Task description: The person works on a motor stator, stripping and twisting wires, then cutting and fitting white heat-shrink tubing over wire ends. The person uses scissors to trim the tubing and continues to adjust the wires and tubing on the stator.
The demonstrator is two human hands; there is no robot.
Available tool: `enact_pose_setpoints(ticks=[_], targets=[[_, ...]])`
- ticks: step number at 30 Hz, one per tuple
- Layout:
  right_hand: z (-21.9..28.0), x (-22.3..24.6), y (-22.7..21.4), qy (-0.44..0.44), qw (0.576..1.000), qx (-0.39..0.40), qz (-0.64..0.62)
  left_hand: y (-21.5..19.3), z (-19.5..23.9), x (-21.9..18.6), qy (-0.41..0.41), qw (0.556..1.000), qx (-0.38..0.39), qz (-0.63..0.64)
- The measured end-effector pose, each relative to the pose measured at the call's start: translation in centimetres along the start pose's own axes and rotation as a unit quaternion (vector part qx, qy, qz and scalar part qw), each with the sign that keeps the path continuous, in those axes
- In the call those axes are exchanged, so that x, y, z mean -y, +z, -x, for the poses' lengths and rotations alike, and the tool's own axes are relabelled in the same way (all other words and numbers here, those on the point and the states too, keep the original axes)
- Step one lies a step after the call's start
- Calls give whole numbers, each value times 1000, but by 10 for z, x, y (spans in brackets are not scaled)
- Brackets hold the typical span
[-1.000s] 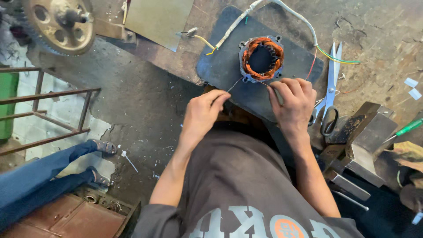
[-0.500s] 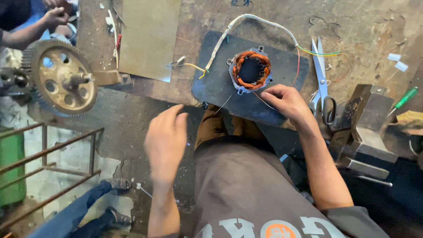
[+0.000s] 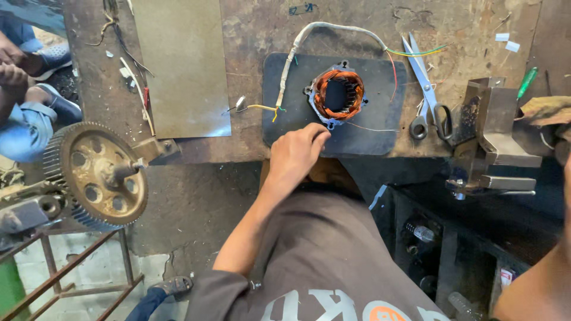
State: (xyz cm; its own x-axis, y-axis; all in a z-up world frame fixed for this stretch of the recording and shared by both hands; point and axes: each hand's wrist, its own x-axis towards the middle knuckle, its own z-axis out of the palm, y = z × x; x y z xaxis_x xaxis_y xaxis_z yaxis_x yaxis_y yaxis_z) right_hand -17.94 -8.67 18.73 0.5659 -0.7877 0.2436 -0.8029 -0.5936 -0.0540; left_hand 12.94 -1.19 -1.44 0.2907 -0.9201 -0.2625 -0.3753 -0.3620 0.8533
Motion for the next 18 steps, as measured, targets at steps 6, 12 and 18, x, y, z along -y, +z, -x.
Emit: enact_pose_setpoints(ticks=[6, 12, 18], targets=[[-46, 81, 44, -110, 985, -40, -129, 3, 50, 20, 66, 991, 103, -52], [-99, 73, 173, -9, 978, 84, -190, -57, 87, 21, 119, 981, 86, -128], [-96, 31, 164, 7, 968, 134, -211, -80, 67, -14, 41, 972, -83, -214]])
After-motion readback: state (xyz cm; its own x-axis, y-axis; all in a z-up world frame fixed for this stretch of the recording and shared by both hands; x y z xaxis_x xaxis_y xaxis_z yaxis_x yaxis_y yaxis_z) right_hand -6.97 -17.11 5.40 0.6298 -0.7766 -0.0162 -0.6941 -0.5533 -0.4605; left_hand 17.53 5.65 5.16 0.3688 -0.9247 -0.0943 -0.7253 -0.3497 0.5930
